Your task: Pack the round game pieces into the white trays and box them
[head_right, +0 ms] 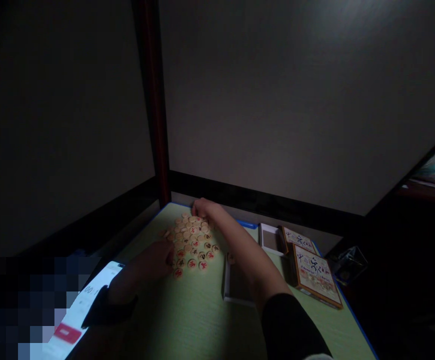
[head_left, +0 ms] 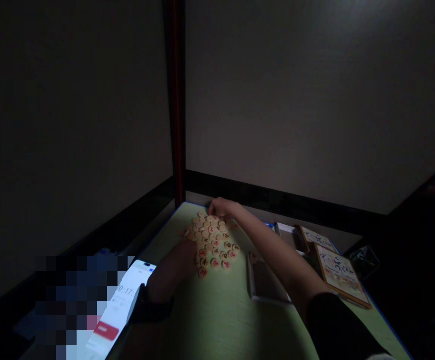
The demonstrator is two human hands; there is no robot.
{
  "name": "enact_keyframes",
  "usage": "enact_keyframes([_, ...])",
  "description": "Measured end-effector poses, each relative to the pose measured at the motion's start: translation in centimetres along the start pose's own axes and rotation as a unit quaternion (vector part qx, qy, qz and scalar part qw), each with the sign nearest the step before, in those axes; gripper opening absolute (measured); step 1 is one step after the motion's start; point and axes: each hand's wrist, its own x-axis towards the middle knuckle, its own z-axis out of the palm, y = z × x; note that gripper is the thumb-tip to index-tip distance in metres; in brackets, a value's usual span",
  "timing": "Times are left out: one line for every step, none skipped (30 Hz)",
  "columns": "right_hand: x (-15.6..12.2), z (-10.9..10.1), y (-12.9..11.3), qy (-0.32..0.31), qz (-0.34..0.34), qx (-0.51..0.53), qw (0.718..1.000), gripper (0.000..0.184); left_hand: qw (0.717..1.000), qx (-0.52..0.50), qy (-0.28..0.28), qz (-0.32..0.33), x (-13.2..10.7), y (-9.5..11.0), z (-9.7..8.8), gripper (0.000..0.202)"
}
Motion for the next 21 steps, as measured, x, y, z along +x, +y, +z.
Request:
enact_keyframes([-0.04, 0.02, 0.09, -0.009, 0.004, 0.002, 1.000, 0.026, 1.000, 0.000, -0.009, -0.012, -0.04, 0.10, -0.12, 0.010])
enact_keyframes([-0.08, 0.04, 0.15, -0.012, 0.006, 0.004, 1.000, 0.024, 1.000, 0.002, -0.017, -0.020, -0.06, 0.19, -0.24, 0.010])
enact_keyframes([-0.12, 0.06, 0.20, -0.012, 0.007, 0.007, 1.000, 0.025, 0.999, 0.003, -0.025, -0.024, -0.05, 0.25, -0.33, 0.009])
enact_keyframes([-0.16, 0.07, 0.21, -0.009, 0.006, 0.010, 1.000, 0.029, 0.999, 0.003, -0.030, -0.023, -0.02, 0.27, -0.38, 0.009])
enact_keyframes([-0.19, 0.07, 0.20, -0.006, 0.005, 0.014, 1.000, 0.034, 0.999, 0.001, -0.031, -0.021, 0.03, 0.25, -0.40, 0.009])
enact_keyframes([-0.21, 0.07, 0.17, -0.003, 0.003, 0.017, 1.000, 0.037, 0.999, -0.003, -0.029, -0.020, 0.09, 0.21, -0.39, 0.010])
enact_keyframes([-0.22, 0.06, 0.13, -0.001, 0.002, 0.019, 1.000, 0.038, 0.999, -0.008, -0.026, -0.020, 0.14, 0.17, -0.37, 0.010])
enact_keyframes([-0.22, 0.04, 0.08, -0.001, 0.001, 0.021, 1.000, 0.037, 0.999, -0.011, -0.022, -0.020, 0.17, 0.13, -0.36, 0.010])
enact_keyframes([-0.21, 0.03, 0.03, -0.003, 0.000, 0.021, 1.000, 0.035, 1.000, -0.013, -0.019, -0.019, 0.18, 0.13, -0.37, 0.010])
enact_keyframes([-0.20, 0.02, -0.02, -0.006, 0.000, 0.021, 1.000, 0.031, 1.000, -0.013, -0.017, -0.018, 0.17, 0.17, -0.42, 0.011])
enact_keyframes([-0.20, 0.02, -0.05, -0.011, 0.001, 0.019, 1.000, 0.026, 1.000, -0.011, -0.018, -0.017, 0.16, 0.23, -0.49, 0.010])
enact_keyframes([-0.22, 0.03, -0.07, -0.018, 0.002, 0.016, 1.000, 0.024, 1.000, -0.008, -0.019, -0.016, 0.14, 0.31, -0.57, 0.010])
enact_keyframes([-0.24, 0.05, -0.09, -0.026, 0.003, 0.013, 1.000, 0.024, 1.000, -0.005, -0.020, -0.015, 0.12, 0.38, -0.63, 0.010])
enact_keyframes([-0.27, 0.08, -0.10, -0.033, 0.004, 0.009, 0.999, 0.027, 1.000, -0.005, -0.021, -0.014, 0.12, 0.42, -0.67, 0.010])
enact_keyframes([-0.31, 0.12, -0.11, -0.040, 0.005, 0.005, 0.999, 0.030, 1.000, -0.006, -0.022, -0.014, 0.14, 0.42, -0.67, 0.010])
enact_keyframes([-0.34, 0.16, -0.13, -0.045, 0.007, 0.001, 0.999, 0.032, 1.000, -0.007, -0.022, -0.014, 0.18, 0.39, -0.62, 0.011])
enact_keyframes([-0.36, 0.21, -0.15, -0.047, 0.009, -0.004, 0.999, 0.033, 1.000, -0.008, -0.023, -0.014, 0.22, 0.31, -0.54, 0.011])
enact_keyframes([-0.37, 0.25, -0.19, -0.047, 0.009, -0.010, 0.999, 0.033, 1.000, -0.010, -0.023, -0.016, 0.27, 0.23, -0.45, 0.012])
enact_keyframes([-0.35, 0.30, -0.23, -0.045, 0.010, -0.016, 0.999, 0.033, 1.000, -0.012, -0.022, -0.016, 0.31, 0.14, -0.37, 0.012])
enact_keyframes([-0.32, 0.35, -0.28, -0.040, 0.009, -0.023, 0.999, 0.033, 1.000, -0.014, -0.022, -0.017, 0.34, 0.08, -0.32, 0.012])
enact_keyframes([-0.27, 0.41, -0.32, -0.035, 0.008, -0.029, 0.999, 0.033, 0.999, -0.015, -0.022, -0.019, 0.35, 0.05, -0.30, 0.011])
